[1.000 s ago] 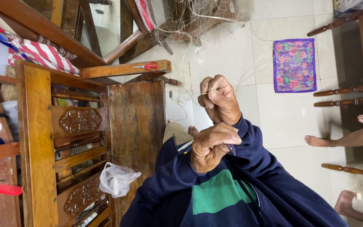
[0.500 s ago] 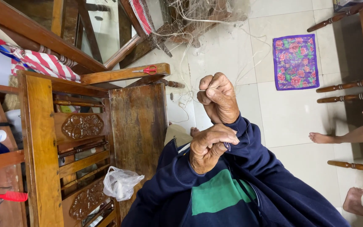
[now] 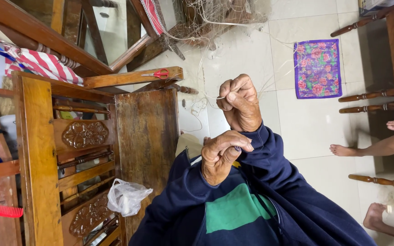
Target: Repairing a fine-mesh fishing net using a plastic shuttle to tie knots
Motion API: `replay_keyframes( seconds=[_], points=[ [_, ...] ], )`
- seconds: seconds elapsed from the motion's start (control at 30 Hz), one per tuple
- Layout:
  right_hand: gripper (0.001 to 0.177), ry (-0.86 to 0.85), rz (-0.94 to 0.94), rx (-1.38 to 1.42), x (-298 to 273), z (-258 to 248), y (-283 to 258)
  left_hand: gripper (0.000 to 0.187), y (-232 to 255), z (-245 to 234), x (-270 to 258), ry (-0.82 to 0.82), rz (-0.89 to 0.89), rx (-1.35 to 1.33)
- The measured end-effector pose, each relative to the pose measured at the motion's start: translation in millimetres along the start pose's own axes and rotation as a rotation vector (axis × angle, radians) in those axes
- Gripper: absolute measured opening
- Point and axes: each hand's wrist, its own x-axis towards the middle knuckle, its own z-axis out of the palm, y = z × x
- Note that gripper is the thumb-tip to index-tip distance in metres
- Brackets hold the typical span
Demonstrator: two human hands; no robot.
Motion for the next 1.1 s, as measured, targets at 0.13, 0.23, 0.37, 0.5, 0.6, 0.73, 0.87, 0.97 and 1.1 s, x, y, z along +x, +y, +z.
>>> replay_keyframes(
  seconds=[0.13,0.23,0.37,0.5,0.6,0.73,0.87,0.97,1.1],
  points=[
    [0.027,0.003,0.009,-0.004,-1,-8,-1,0.029,-3,1,4,0.018,0.031,-0.101],
    [0.022,-0.002,0.011,0.002,-1,-11,-1,0.028,-6,1,4,0.006,0.020,-0.096],
    [0.026,-0.038,0.003,0.027,-3,-16,0,0.026,-6,-1,5,-0.011,0.063,-0.132],
    [0.028,-0.055,-0.013,0.032,-5,-17,0,0.026,-9,-2,5,-0.005,0.075,-0.168],
    [0.029,-0.072,-0.022,0.008,-5,-18,1,0.027,-12,-5,1,-0.011,0.066,-0.097],
    [0.032,-0.074,-0.028,-0.017,-6,-12,-2,0.026,-14,-6,1,-0.002,0.052,-0.130],
    [0.032,-0.097,-0.031,-0.040,-3,-10,-4,0.025,-16,-6,0,0.003,0.059,-0.115],
    [0.032,-0.100,-0.024,-0.031,-3,-8,-6,0.024,-17,-6,0,0.008,0.060,-0.128],
    [0.031,-0.098,-0.017,-0.022,-2,-5,-9,0.024,-23,-8,-5,0.012,0.023,-0.170]
  ],
)
